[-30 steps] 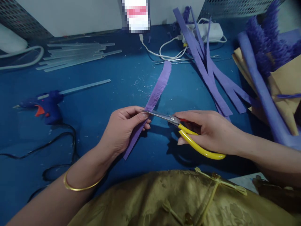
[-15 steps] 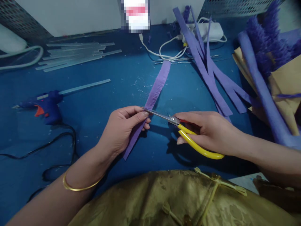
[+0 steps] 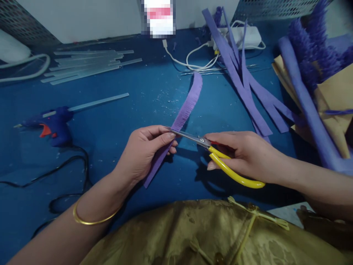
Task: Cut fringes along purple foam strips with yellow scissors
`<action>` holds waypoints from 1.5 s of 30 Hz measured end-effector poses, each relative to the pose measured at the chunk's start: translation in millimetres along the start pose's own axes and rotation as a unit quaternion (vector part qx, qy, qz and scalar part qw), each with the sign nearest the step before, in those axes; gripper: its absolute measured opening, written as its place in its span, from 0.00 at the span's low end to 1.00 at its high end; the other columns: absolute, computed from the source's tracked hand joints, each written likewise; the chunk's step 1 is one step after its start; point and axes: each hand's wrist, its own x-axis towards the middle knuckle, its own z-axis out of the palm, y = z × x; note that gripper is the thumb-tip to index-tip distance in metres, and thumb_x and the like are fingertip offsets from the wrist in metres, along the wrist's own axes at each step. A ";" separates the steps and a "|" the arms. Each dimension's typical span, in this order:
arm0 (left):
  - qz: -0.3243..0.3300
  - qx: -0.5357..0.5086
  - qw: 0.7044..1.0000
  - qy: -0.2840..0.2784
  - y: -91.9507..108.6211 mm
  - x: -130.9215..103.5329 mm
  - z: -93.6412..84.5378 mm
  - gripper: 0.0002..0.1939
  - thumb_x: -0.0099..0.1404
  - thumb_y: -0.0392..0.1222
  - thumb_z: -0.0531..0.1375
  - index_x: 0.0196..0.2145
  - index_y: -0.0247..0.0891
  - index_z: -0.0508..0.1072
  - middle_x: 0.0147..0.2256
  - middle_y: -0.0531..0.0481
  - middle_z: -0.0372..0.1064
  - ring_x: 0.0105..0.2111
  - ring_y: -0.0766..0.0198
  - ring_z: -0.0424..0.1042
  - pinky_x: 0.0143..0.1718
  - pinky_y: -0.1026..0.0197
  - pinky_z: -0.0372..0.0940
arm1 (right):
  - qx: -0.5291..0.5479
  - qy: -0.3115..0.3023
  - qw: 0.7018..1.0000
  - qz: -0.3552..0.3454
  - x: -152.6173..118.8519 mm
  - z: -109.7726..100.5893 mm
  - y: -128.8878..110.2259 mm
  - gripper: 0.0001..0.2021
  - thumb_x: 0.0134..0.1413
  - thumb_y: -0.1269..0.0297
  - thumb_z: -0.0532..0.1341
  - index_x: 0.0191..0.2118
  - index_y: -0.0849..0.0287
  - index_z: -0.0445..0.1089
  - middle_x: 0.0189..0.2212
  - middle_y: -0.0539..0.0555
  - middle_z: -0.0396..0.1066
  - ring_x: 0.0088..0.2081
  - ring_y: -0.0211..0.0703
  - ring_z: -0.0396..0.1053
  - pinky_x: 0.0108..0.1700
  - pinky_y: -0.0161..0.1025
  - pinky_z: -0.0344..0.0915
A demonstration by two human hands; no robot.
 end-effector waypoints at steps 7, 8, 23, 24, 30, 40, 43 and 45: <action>0.000 0.006 1.000 0.012 0.2 0.0 -0.5 0.05 0.55 0.41 0.70 0.28 0.37 0.80 0.25 0.51 0.76 0.23 0.68 0.74 0.26 0.67 0.70 | 0.001 0.004 1.000 -0.001 -1.2 0.2 1.0 0.20 0.60 0.46 0.63 0.48 0.56 0.74 0.29 0.51 0.74 0.27 0.39 0.65 0.29 0.36 0.58; -0.002 0.004 1.000 0.009 0.8 0.0 -0.7 0.05 0.55 0.40 0.70 0.28 0.37 0.80 0.25 0.52 0.76 0.23 0.68 0.73 0.26 0.68 0.70 | 0.005 0.001 1.000 0.000 -1.1 0.1 1.0 0.20 0.60 0.46 0.63 0.48 0.56 0.74 0.29 0.50 0.73 0.27 0.38 0.65 0.29 0.36 0.58; 0.000 0.008 1.000 0.017 -0.3 0.6 0.4 0.06 0.53 0.40 0.71 0.29 0.37 0.80 0.24 0.52 0.76 0.22 0.67 0.73 0.25 0.68 0.69 | 0.006 0.005 1.000 0.017 1.4 1.0 3.4 0.20 0.59 0.46 0.63 0.47 0.56 0.75 0.27 0.49 0.73 0.25 0.38 0.65 0.27 0.36 0.57; 0.002 0.008 1.000 0.019 -0.3 0.5 0.4 0.06 0.53 0.40 0.71 0.28 0.37 0.80 0.24 0.52 0.76 0.22 0.68 0.73 0.25 0.68 0.69 | -0.001 0.010 1.000 0.017 1.4 1.4 3.4 0.21 0.58 0.46 0.64 0.49 0.56 0.75 0.28 0.50 0.74 0.26 0.39 0.66 0.28 0.36 0.58; 0.000 -0.014 1.000 0.020 0.9 -0.3 0.6 0.05 0.53 0.38 0.71 0.28 0.37 0.80 0.25 0.54 0.76 0.22 0.70 0.73 0.26 0.69 0.70 | -0.032 0.025 0.999 0.010 1.7 2.9 3.6 0.27 0.55 0.44 0.65 0.53 0.58 0.73 0.35 0.56 0.77 0.30 0.44 0.70 0.30 0.39 0.61; 0.007 -0.019 1.000 0.024 0.4 1.5 1.3 0.05 0.54 0.38 0.71 0.29 0.38 0.81 0.24 0.54 0.76 0.22 0.71 0.73 0.26 0.71 0.69 | -0.036 0.023 0.999 -0.001 0.4 3.0 3.8 0.27 0.56 0.44 0.65 0.54 0.58 0.73 0.35 0.55 0.77 0.29 0.43 0.69 0.30 0.39 0.61; 0.010 -0.014 1.000 0.024 -0.3 1.3 0.9 0.05 0.54 0.39 0.71 0.29 0.38 0.81 0.25 0.54 0.76 0.22 0.71 0.73 0.26 0.71 0.69 | -0.032 0.024 0.999 -0.003 -0.1 3.0 4.2 0.25 0.57 0.45 0.65 0.52 0.58 0.73 0.33 0.53 0.76 0.28 0.42 0.69 0.30 0.38 0.60; 0.014 -0.011 0.999 0.026 -0.8 1.0 0.5 0.04 0.55 0.38 0.71 0.30 0.38 0.81 0.25 0.54 0.77 0.22 0.71 0.73 0.26 0.71 0.69 | -0.026 0.022 0.999 -0.006 -0.2 2.4 4.0 0.23 0.57 0.46 0.65 0.51 0.58 0.74 0.31 0.51 0.75 0.27 0.40 0.67 0.28 0.37 0.58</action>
